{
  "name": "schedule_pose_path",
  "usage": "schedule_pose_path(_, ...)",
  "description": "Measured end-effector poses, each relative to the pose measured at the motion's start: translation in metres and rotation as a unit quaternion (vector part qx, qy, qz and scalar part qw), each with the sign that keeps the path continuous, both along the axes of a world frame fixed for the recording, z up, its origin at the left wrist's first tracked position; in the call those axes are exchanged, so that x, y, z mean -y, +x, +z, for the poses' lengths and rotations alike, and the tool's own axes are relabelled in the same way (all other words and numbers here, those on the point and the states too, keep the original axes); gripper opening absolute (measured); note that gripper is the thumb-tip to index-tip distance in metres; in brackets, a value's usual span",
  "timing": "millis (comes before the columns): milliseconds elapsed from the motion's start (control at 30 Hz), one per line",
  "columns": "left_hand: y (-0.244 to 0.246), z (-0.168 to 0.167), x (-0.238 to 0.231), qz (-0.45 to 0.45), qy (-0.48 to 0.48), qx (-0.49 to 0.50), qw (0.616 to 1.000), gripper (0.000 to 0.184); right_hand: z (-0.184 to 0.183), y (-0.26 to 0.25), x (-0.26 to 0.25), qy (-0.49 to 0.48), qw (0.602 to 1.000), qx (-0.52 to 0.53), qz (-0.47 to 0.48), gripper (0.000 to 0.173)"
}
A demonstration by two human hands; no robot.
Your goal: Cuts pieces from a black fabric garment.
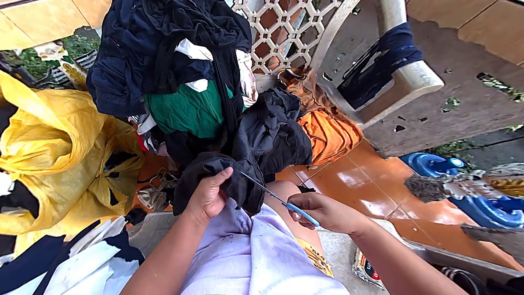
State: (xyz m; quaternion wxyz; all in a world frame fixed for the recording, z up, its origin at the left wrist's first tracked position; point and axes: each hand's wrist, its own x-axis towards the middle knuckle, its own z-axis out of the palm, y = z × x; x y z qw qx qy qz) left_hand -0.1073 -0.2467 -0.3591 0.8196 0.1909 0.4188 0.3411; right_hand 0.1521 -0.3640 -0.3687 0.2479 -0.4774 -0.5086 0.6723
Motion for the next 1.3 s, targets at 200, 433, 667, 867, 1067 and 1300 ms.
schedule_pose_path(200, -0.012, -0.017, 0.004, -0.057, 0.069, 0.096, 0.991, 0.020, -0.008, -0.006, 0.005, -0.051, 0.997, -0.050, -0.004, 0.025)
schedule_pose_path(433, -0.016, -0.025, 0.004, -0.078, 0.085, 0.123, 0.986, 0.026, -0.015, -0.024, 0.002, -0.058, 0.993, -0.096, -0.019, 0.034)
schedule_pose_path(667, -0.016, -0.028, 0.004, -0.071, 0.078, 0.180, 0.978, 0.031, -0.024, -0.034, -0.007, 0.005, 0.996, -0.084, -0.006, 0.038)
schedule_pose_path(867, -0.016, -0.031, 0.000, -0.021, 0.050, 0.212, 0.976, 0.036, -0.037, -0.037, -0.012, 0.064, 0.991, -0.119, 0.010, 0.045)
schedule_pose_path(1067, -0.018, -0.033, 0.000, -0.063, 0.076, 0.216, 0.971, 0.032, -0.039, -0.036, -0.013, 0.056, 0.990, -0.131, 0.011, 0.042)
schedule_pose_path(1300, -0.016, -0.033, 0.002, -0.076, 0.076, 0.208, 0.972, 0.032, -0.035, -0.039, -0.021, 0.066, 0.992, -0.112, 0.003, 0.038)
